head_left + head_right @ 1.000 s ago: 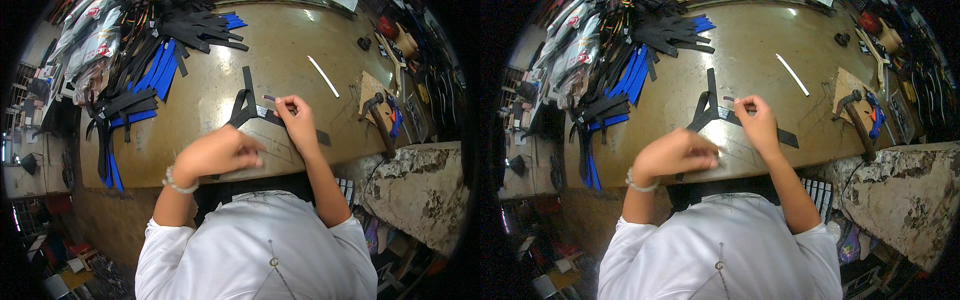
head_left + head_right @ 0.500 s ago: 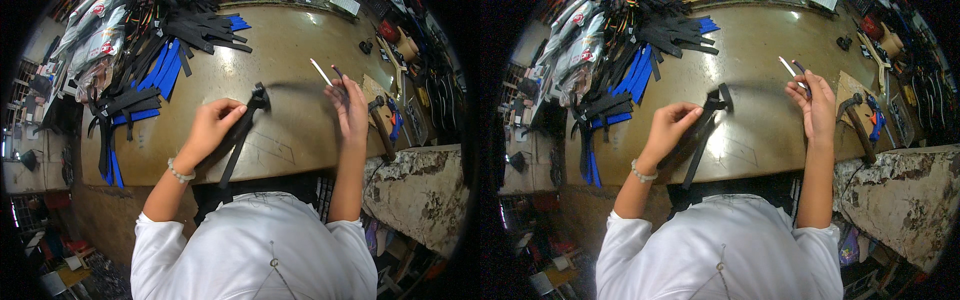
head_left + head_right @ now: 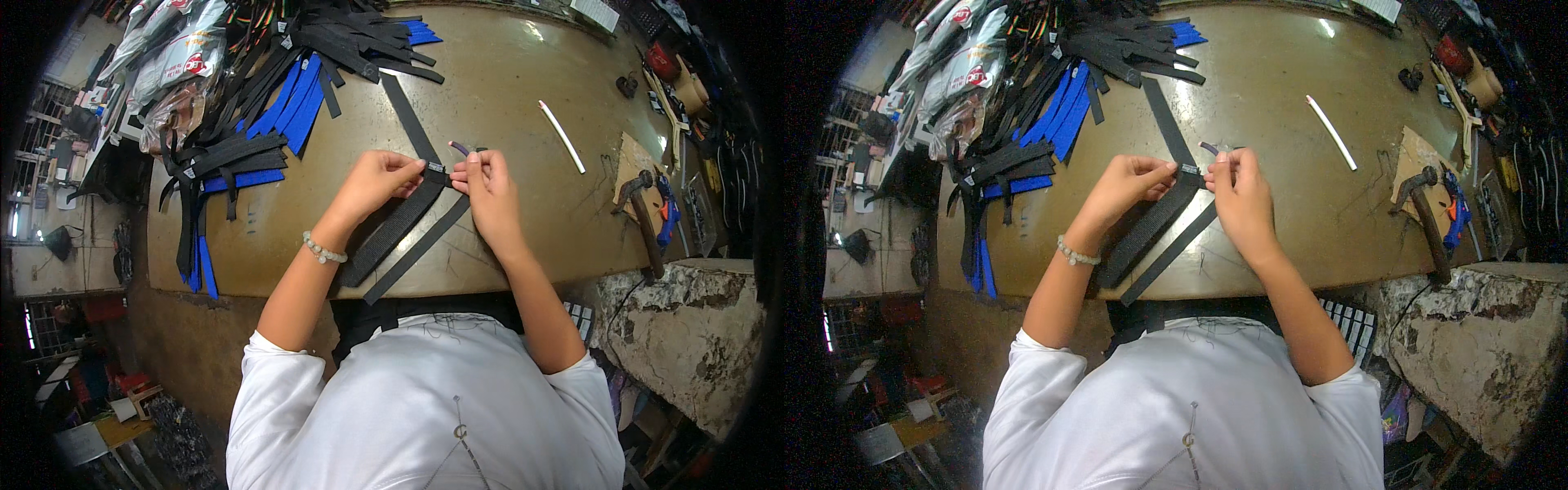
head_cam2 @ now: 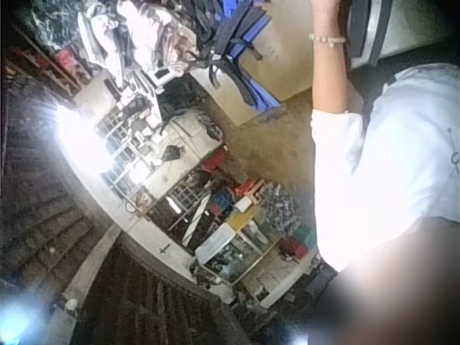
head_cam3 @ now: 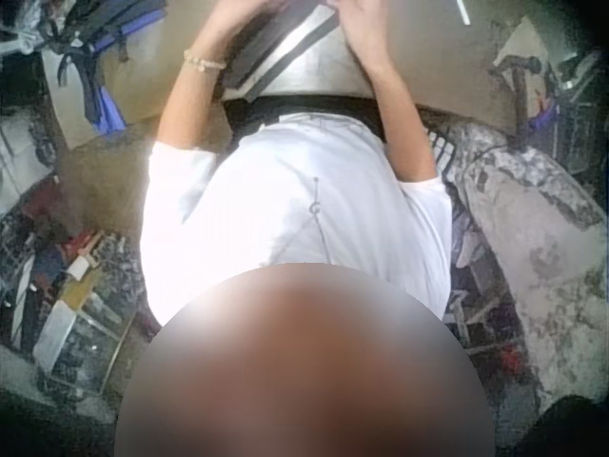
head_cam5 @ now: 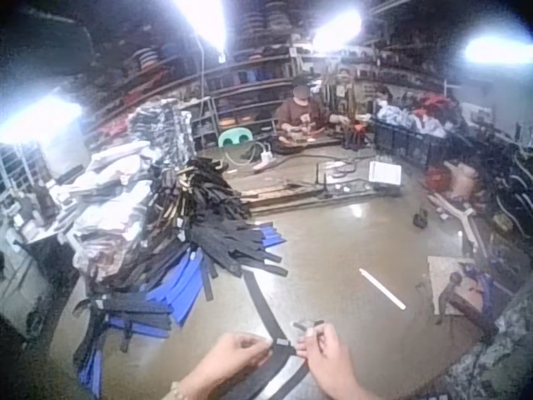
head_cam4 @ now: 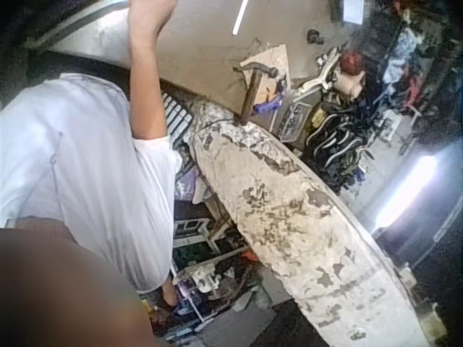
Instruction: The person assembles black and blue fabric straps by inserting a small metal buckle into the strap ends and securing them with a lighter. They then use a white marker to mark yellow cardboard templates placed on the table.
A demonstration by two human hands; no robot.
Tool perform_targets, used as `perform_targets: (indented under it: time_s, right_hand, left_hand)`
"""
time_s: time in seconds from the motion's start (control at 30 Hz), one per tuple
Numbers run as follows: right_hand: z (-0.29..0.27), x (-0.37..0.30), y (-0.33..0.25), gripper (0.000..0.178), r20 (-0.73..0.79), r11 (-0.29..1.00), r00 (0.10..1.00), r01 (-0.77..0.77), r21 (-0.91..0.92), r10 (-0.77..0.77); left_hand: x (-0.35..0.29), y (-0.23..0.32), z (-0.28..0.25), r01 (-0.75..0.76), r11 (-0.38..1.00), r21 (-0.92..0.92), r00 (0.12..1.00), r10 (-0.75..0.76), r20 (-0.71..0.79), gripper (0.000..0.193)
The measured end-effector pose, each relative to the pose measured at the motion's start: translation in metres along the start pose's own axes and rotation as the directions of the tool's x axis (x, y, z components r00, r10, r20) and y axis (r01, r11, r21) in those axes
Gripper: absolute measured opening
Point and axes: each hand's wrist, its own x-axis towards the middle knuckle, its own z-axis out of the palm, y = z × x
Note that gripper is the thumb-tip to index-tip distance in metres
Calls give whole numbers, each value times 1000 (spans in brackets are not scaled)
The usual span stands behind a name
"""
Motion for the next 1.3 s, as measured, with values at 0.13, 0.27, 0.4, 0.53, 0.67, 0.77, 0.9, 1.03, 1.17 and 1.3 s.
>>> perform_targets:
  time_s: [0.13,0.27,0.4,0.53,0.67,0.77,0.9,1.03,1.17,1.3]
  right_hand:
    - [2,-2,-5,25,25,973,1000,17,-231,-11]
    - [6,-6,-8,23,45,937,997,75,-341,-63]
    - [10,-9,-9,22,66,903,981,195,-382,-183]
    - [10,-9,-11,22,82,881,978,209,-425,-192]
    - [12,-12,-16,23,104,803,967,251,-541,-232]
    - [14,-13,-21,24,156,670,945,315,-672,-288]
    - [-2,5,-22,22,108,954,993,-21,-298,55]
    - [-33,18,-10,18,164,999,986,-44,10,42]
    - [-42,15,4,14,220,998,975,49,-44,-38]
    - [-42,13,3,11,223,1000,975,25,-12,-21]
  left_hand:
    - [4,4,1,-36,985,169,998,26,63,25]
    - [-5,-2,-7,63,992,-108,996,-56,72,27]
    - [-11,-10,-10,13,995,-95,998,-6,66,24]
    - [-10,-12,-7,-17,996,-83,998,21,51,21]
    - [-10,-12,-5,-36,995,-95,998,40,42,19]
    - [-11,-15,-5,-87,992,-95,995,92,47,18]
    - [-11,-15,-9,-82,989,-123,996,77,-43,18]
    - [-26,3,-13,-200,970,142,963,221,-155,25]
    - [-73,16,15,-531,787,314,815,373,444,17]
    - [-85,17,42,-481,704,522,855,246,456,22]
